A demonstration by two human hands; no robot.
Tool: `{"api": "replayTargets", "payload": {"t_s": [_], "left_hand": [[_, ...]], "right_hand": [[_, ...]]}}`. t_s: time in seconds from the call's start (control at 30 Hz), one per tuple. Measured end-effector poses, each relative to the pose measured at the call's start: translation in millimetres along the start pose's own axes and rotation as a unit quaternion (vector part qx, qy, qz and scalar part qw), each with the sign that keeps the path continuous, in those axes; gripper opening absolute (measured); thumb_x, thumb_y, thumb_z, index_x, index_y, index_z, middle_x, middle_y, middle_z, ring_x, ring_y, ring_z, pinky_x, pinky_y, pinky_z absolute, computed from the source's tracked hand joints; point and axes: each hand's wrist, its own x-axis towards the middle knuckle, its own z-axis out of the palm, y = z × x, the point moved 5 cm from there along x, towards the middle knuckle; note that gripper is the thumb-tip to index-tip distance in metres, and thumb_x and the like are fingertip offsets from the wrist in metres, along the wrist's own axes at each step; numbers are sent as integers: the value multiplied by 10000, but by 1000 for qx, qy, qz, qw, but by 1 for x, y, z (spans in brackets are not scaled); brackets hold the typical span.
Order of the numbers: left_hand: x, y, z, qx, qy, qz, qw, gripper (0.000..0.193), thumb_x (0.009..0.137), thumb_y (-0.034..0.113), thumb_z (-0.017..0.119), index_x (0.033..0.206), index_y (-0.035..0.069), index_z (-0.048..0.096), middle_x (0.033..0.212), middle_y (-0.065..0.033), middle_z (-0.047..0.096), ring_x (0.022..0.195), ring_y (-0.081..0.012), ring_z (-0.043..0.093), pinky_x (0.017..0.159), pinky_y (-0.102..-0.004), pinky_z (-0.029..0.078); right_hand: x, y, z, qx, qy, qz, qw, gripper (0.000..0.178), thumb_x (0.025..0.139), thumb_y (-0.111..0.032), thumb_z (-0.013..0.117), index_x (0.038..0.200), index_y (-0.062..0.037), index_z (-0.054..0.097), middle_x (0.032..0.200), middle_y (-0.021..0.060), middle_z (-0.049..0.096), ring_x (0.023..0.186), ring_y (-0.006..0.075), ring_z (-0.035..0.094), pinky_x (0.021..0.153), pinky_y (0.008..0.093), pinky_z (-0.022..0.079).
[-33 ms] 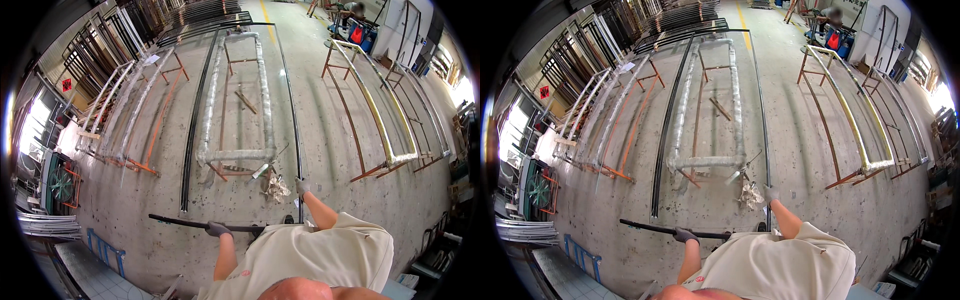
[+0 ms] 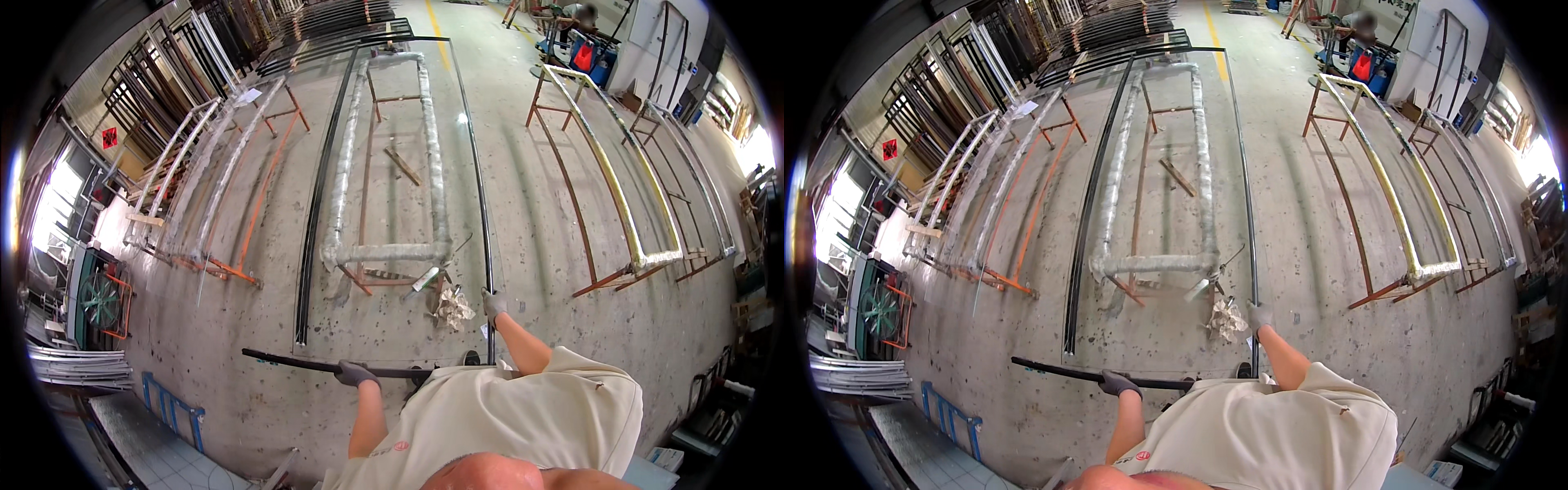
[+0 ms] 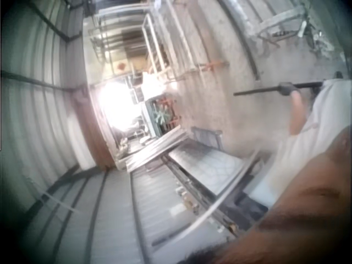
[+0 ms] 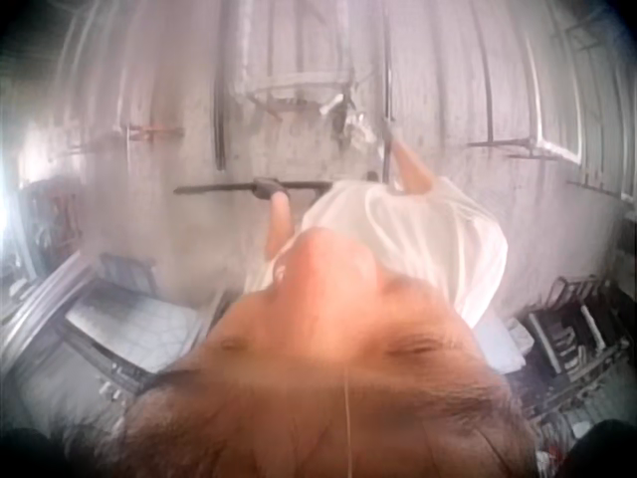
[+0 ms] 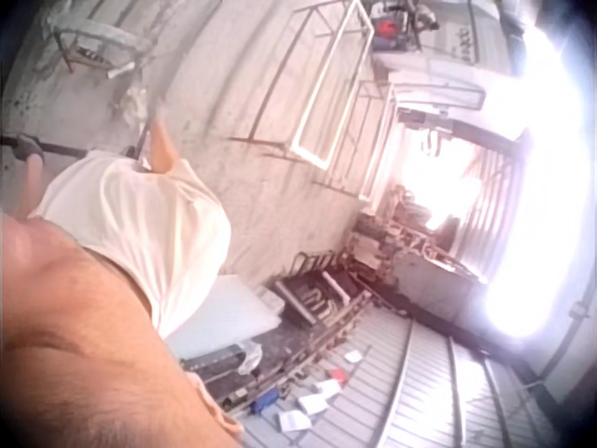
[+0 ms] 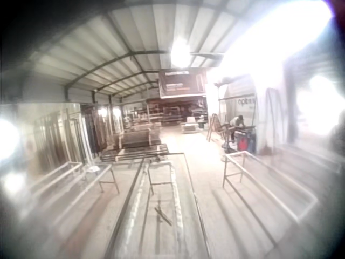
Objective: The person assembles a rectangular window frame by positioning metal profiles on a jig and securing them with a cordless drill. They then apply sealant along the frame's edges using a caulking gun.
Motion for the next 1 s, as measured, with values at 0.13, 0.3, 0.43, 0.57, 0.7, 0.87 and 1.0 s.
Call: {"api": "replayTargets", "payload": {"t_s": [0.13, 0.3, 0.43, 0.57, 0.7, 0.87, 1.0], "left_hand": [[-3, 15, -4, 5, -15, -22, 1000, 195, 847, 154, 561, 980, 40, 475, 672, -56, 494, 481, -172, 395, 428, -360, 349], [5, 21, -5, 4, -13, -14, 1000, 194, 837, 142, 566, 970, 38, 470, 653, -53, 492, 476, -174, 407, 427, -366, 351], [14, 21, -15, 20, -11, -18, 1000, 265, 839, 170, 565, 1042, 15, 492, 732, -74, 497, 501, -196, 423, 447, -390, 386], [28, 17, -19, 13, -18, -5, 1000, 217, 857, 170, 573, 995, 23, 494, 682, -68, 506, 484, -195, 432, 443, -396, 393], [36, 23, -25, -7, -23, -23, 999, 212, 831, 165, 560, 970, 26, 480, 687, -67, 486, 486, -193, 426, 444, -388, 376], [6, 54, -26, 18, 6, -5, 1000, 221, 824, 148, 549, 984, 26, 459, 656, -67, 468, 465, -193, 421, 431, -380, 367], [31, 38, -29, 24, -7, -17, 1000, 255, 822, 144, 550, 1025, 17, 464, 657, -67, 465, 452, -196, 408, 426, -378, 372]], "right_hand": [[-15, -3, 11, 69, -22, 33, 997, 274, 945, -270, 698, 779, -77, 596, 524, -14, 471, 392, 123, 418, 389, 329, 318], [-18, 2, 16, 78, -30, 37, 996, 276, 948, -276, 695, 778, -85, 592, 540, -17, 479, 401, 121, 425, 389, 326, 324], [-35, -8, 19, 57, -27, 14, 998, 280, 946, -290, 700, 783, -87, 596, 548, -15, 486, 411, 122, 436, 394, 320, 338], [-41, -10, 19, 58, -31, 6, 998, 289, 940, -298, 711, 782, -85, 597, 549, -9, 491, 415, 122, 441, 397, 317, 347], [-48, -8, 28, 81, -51, 29, 995, 289, 937, -291, 720, 780, -82, 596, 552, -3, 495, 420, 122, 447, 397, 317, 349], [-50, -10, 32, 54, -36, 23, 998, 284, 930, -291, 723, 783, -87, 591, 551, -9, 483, 422, 118, 429, 400, 322, 340], [-42, -7, 42, 61, -49, 27, 997, 277, 920, -312, 722, 818, -78, 612, 551, -26, 467, 423, 110, 397, 406, 326, 325]]}}
